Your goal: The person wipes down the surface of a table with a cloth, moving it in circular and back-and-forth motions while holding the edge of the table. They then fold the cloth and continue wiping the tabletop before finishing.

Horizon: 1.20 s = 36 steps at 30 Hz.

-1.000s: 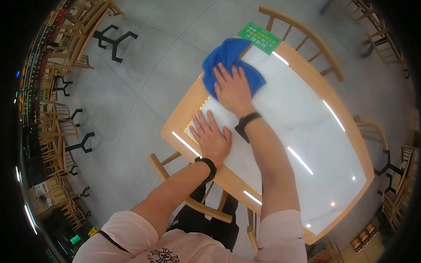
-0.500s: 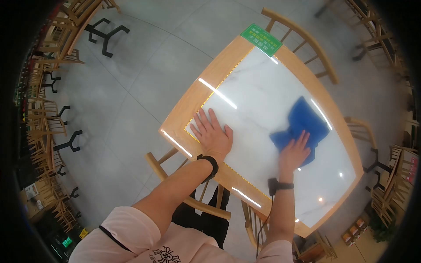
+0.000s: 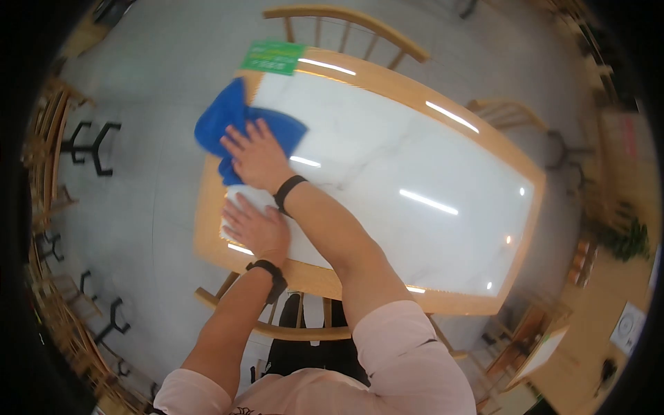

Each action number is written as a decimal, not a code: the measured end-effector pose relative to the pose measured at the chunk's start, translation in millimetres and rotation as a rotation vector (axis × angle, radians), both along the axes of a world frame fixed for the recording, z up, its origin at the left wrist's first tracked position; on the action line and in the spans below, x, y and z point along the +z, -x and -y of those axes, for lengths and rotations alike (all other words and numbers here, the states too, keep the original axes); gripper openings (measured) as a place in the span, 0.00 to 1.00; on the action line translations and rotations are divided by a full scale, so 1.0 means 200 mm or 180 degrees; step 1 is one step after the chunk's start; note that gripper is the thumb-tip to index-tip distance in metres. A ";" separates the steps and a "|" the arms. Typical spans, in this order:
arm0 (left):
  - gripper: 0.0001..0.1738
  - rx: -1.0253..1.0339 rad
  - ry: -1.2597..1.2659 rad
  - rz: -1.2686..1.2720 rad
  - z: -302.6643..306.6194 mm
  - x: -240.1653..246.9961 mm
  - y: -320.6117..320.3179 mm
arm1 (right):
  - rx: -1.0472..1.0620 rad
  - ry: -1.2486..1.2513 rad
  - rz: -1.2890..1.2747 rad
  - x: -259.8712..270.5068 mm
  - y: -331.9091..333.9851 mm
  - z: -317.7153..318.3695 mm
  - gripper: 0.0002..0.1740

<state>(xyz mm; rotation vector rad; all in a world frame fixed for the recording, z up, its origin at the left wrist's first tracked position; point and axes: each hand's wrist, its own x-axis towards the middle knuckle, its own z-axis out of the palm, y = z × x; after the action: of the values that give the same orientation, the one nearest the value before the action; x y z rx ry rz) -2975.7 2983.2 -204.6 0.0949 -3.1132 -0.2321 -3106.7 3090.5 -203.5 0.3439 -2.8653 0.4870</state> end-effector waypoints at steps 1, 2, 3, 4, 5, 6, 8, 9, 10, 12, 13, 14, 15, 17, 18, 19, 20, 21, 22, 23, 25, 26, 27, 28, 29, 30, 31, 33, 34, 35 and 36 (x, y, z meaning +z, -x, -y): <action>0.48 -0.0131 -0.0014 0.0010 0.00 -0.01 0.00 | 0.0094 0.0027 0.0006 0.00 -0.05 -0.05 0.35; 0.47 -0.0060 0.0076 -0.0039 0.00 -0.02 0.00 | 0.0193 0.0052 0.0013 0.01 -0.11 -0.10 0.35; 0.46 0.0013 0.0161 -0.0088 0.01 -0.02 0.00 | 0.0139 0.0169 0.0009 0.01 -0.18 -0.17 0.35; 0.46 -0.0113 0.0139 -0.0060 0.01 -0.02 0.00 | 0.0012 0.0150 0.0037 0.02 -0.27 -0.25 0.35; 0.45 -0.0065 0.0277 -0.0093 0.01 -0.03 0.00 | -0.0139 0.0180 0.0058 0.03 -0.37 -0.36 0.35; 0.44 -0.0009 0.0415 -0.0126 0.02 -0.04 0.01 | -0.0282 0.0212 0.0082 0.04 -0.49 -0.47 0.35; 0.44 -0.0090 0.0491 -0.0117 0.04 -0.06 0.01 | -0.0769 0.0143 0.0261 0.09 -0.74 -0.72 0.36; 0.43 -0.0057 0.0586 -0.0137 0.04 -0.07 0.01 | -0.1022 0.0059 0.0349 0.12 -0.89 -0.86 0.36; 0.43 -0.0150 0.0569 -0.0130 0.04 -0.07 0.01 | -0.1302 -0.0033 0.0383 0.12 -1.05 -1.00 0.36; 0.42 0.0006 0.0545 -0.0044 0.05 -0.08 0.02 | -0.1940 -0.0096 0.0504 0.13 -1.37 -1.26 0.35; 0.41 -0.0019 0.0597 -0.0086 0.06 -0.10 0.02 | -0.2259 -0.0161 0.0532 0.13 -1.55 -1.39 0.35; 0.41 -0.0109 0.0594 -0.0082 0.07 -0.10 0.02 | -0.2604 -0.0315 0.0553 0.09 -1.75 -1.50 0.36; 0.41 -0.0070 0.0565 -0.0056 0.08 -0.09 0.03 | -0.2915 -0.0291 0.0488 0.08 -1.96 -1.60 0.35; 0.41 0.0029 0.0571 0.0020 0.07 -0.08 0.04 | -0.3607 -0.0330 0.0485 0.06 -2.38 -1.73 0.33; 0.41 -0.0035 0.0585 0.0019 0.08 -0.09 0.05 | -0.4030 -0.0399 0.0545 0.03 -2.59 -1.77 0.32; 0.41 -0.0055 0.0646 -0.0030 0.10 -0.11 0.05 | -0.4342 -0.0596 0.0543 0.00 -2.79 -1.78 0.32; 0.41 -0.0069 0.0699 -0.0079 0.11 -0.13 0.05 | -0.4709 -0.0564 0.0704 0.01 -2.94 -1.78 0.31; 0.41 -0.0112 0.0695 -0.0077 0.12 -0.14 0.05 | -0.5012 -0.0575 0.0728 -0.01 -3.08 -1.75 0.31; 0.41 -0.0104 0.0705 -0.0137 0.12 -0.15 0.05 | -0.5312 -0.0586 0.0745 -0.03 -3.20 -1.71 0.31; 0.41 -0.0091 0.0710 -0.0202 0.13 -0.16 0.06 | -0.5349 -0.0590 0.0740 -0.05 -3.28 -1.67 0.31; 0.41 -0.0095 0.0722 -0.0208 0.13 -0.16 0.06 | -0.5893 -0.0692 0.0734 -0.09 -3.39 -1.59 0.32; 0.41 -0.0069 0.0747 -0.0204 0.12 -0.16 0.06 | -0.5914 -0.0690 0.0718 -0.11 -3.43 -1.55 0.32; 0.41 -0.0078 0.0728 -0.0219 0.12 -0.16 0.05 | -0.6041 -0.0751 0.0765 -0.13 -3.45 -1.50 0.32; 0.42 -0.0139 0.0856 -0.0273 0.11 -0.16 0.04 | -0.6146 -0.0814 0.0805 -0.12 -3.44 -1.46 0.32; 0.42 -0.0158 0.0992 -0.0330 0.10 -0.13 0.03 | -0.6099 -0.0805 0.0766 -0.10 -3.42 -1.41 0.32; 0.42 -0.0196 0.0961 -0.0265 0.10 -0.12 0.03 | -0.6119 -0.0700 0.0854 -0.07 -3.38 -1.34 0.32; 0.42 -0.0201 0.0956 -0.0206 0.09 -0.08 0.03 | -0.6100 -0.0571 0.0957 -0.07 -3.33 -1.26 0.33; 0.42 -0.0229 0.0782 -0.0355 0.10 -0.09 0.02 | -0.5759 -0.0681 0.0804 -0.12 -3.29 -1.09 0.33; 0.43 -0.0047 0.0788 -0.0274 0.08 -0.10 0.01 | -0.5558 -0.0846 0.0656 -0.14 -3.25 -1.03 0.33; 0.44 -0.0045 0.0739 -0.0198 0.07 -0.10 0.01 | -0.5417 -0.0789 0.0619 -0.12 -3.18 -0.94 0.33; 0.45 -0.0020 0.0634 -0.0135 0.05 -0.07 0.00 | -0.5237 -0.0735 0.0794 -0.06 -3.09 -0.83 0.33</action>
<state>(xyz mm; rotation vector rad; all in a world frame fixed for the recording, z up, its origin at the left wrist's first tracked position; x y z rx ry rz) -2975.6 2972.3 -219.4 0.0757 -3.0736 0.0753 -2489.2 3256.9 -215.3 -1.9202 -2.2940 -0.1638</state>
